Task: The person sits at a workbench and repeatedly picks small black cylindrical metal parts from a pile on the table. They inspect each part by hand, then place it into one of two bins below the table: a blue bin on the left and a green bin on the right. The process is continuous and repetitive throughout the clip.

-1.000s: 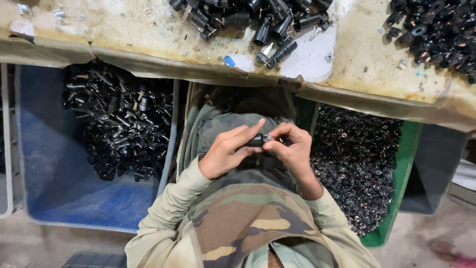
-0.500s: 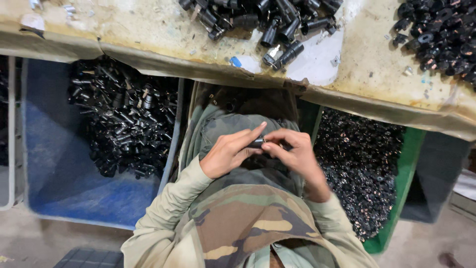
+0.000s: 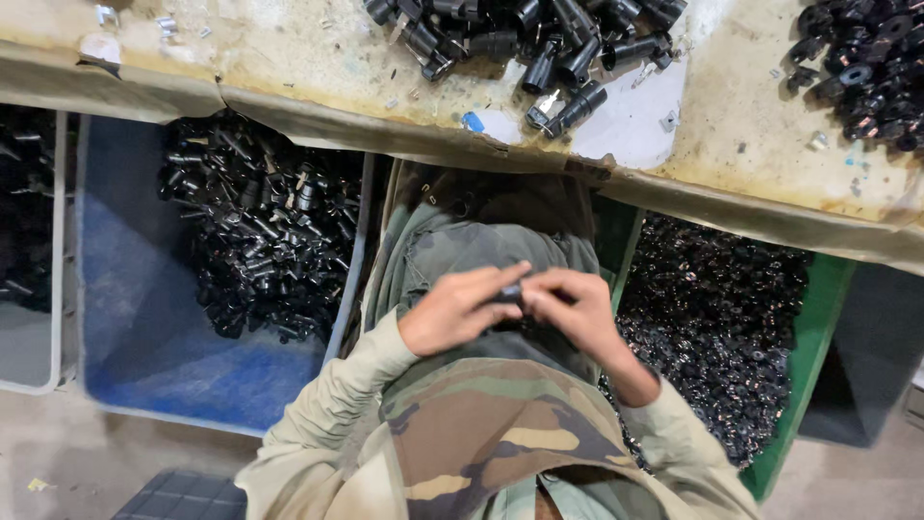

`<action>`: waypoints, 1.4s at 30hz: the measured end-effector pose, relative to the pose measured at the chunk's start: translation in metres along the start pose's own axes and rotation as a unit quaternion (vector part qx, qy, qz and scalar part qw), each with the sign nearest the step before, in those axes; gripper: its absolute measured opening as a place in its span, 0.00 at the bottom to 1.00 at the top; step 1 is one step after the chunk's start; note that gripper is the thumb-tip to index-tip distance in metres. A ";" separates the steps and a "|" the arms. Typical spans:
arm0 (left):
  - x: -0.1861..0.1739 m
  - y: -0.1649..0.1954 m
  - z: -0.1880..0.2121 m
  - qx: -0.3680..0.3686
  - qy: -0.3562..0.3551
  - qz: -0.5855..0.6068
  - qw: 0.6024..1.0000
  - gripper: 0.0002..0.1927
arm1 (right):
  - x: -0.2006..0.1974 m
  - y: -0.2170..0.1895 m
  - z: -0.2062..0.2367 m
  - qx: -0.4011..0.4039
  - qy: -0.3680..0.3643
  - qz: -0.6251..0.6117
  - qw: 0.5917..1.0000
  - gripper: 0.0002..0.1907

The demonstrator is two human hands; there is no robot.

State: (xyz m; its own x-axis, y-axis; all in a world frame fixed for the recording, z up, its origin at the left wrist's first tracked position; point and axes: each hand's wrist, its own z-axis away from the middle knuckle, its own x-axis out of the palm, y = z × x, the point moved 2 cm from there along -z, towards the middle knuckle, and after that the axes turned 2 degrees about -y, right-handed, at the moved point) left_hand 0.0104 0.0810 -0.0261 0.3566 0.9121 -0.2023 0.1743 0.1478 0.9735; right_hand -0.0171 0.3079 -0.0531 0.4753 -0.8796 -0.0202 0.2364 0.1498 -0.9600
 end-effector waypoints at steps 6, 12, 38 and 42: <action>-0.080 0.016 0.018 -0.094 0.430 -0.478 0.760 0.14 | -0.004 0.016 0.020 0.232 0.080 -0.326 0.913 0.17; -0.049 -0.023 0.002 -0.058 0.320 -0.343 0.881 0.15 | -0.002 0.042 0.035 0.111 -0.014 -0.293 0.950 0.14; -0.046 0.001 -0.030 0.035 0.095 0.096 0.990 0.24 | -0.150 -0.080 -0.020 -0.126 0.427 0.406 0.798 0.16; -0.056 0.011 -0.034 0.053 0.113 -0.015 0.992 0.26 | -0.169 -0.104 -0.027 -0.250 0.362 0.319 0.839 0.06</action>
State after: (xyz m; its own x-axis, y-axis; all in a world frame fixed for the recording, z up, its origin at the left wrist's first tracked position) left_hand -0.0386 0.0448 -0.0006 0.1377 0.9721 -0.1898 0.2810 0.1454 0.9486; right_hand -0.1449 0.4288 0.0424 -0.3132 -0.7629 -0.5656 -0.3421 0.6462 -0.6822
